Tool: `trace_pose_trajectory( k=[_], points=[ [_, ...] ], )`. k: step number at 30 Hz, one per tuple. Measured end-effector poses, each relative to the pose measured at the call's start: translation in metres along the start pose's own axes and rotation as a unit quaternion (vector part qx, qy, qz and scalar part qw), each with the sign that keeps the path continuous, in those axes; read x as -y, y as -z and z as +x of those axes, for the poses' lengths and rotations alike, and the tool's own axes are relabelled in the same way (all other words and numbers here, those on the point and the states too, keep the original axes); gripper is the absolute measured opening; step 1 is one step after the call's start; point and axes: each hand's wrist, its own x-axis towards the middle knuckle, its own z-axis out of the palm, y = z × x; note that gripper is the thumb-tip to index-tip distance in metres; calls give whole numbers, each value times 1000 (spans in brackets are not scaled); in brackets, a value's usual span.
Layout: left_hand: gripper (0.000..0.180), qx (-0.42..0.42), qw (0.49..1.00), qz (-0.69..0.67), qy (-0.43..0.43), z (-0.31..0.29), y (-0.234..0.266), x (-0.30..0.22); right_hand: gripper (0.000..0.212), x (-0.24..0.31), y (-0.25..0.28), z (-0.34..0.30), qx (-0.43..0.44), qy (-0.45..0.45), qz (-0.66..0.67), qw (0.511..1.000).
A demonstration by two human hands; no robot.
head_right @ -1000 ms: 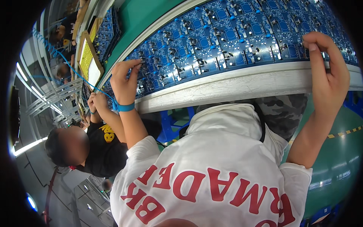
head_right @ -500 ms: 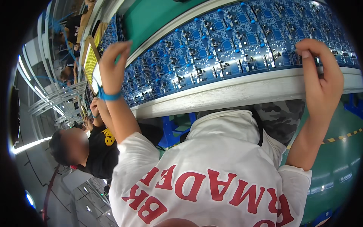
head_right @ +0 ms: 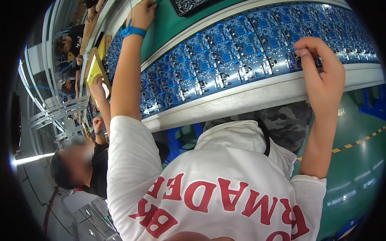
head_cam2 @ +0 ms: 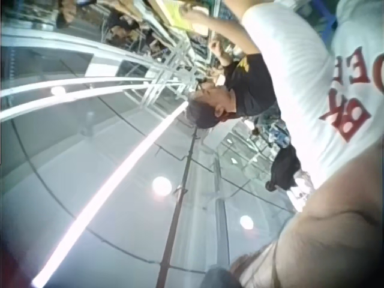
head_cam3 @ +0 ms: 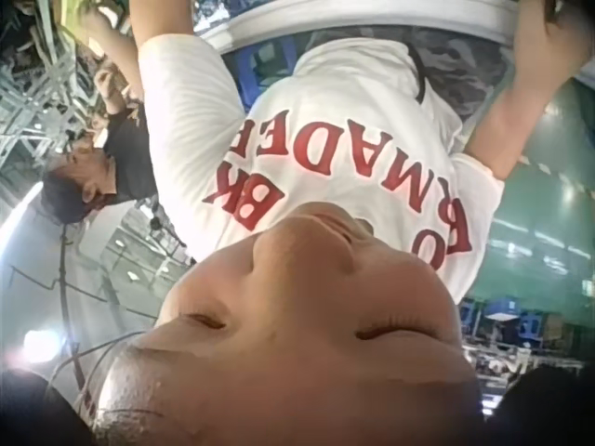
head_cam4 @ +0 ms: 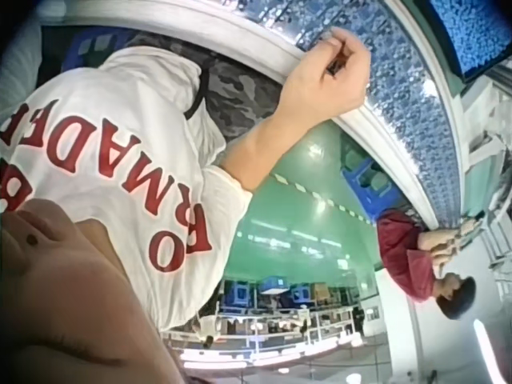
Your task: Placing small electronic components into slots on circuit boards on an assembly line.
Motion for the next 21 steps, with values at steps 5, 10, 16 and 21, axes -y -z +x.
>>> trace_pose_trajectory(
  k=[5, 10, 16, 21],
  points=[
    [18, 76, 971, -221, 52, -68, 53, -32, 14, -4, 3, 0, 9, 6, -22, 1000],
    [15, 141, 943, -270, 133, -155, 95, -67, 14, -6, 4, -1, 16, 20, -25, 999],
    [11, 104, 954, -202, 198, -180, 97, -88, 14, -8, 4, -1, 17, 25, 1, 1000],
    [11, 102, 962, -153, 200, -177, 92, -93, 13, -9, 6, 0, 20, 34, 6, 999]
  ],
)
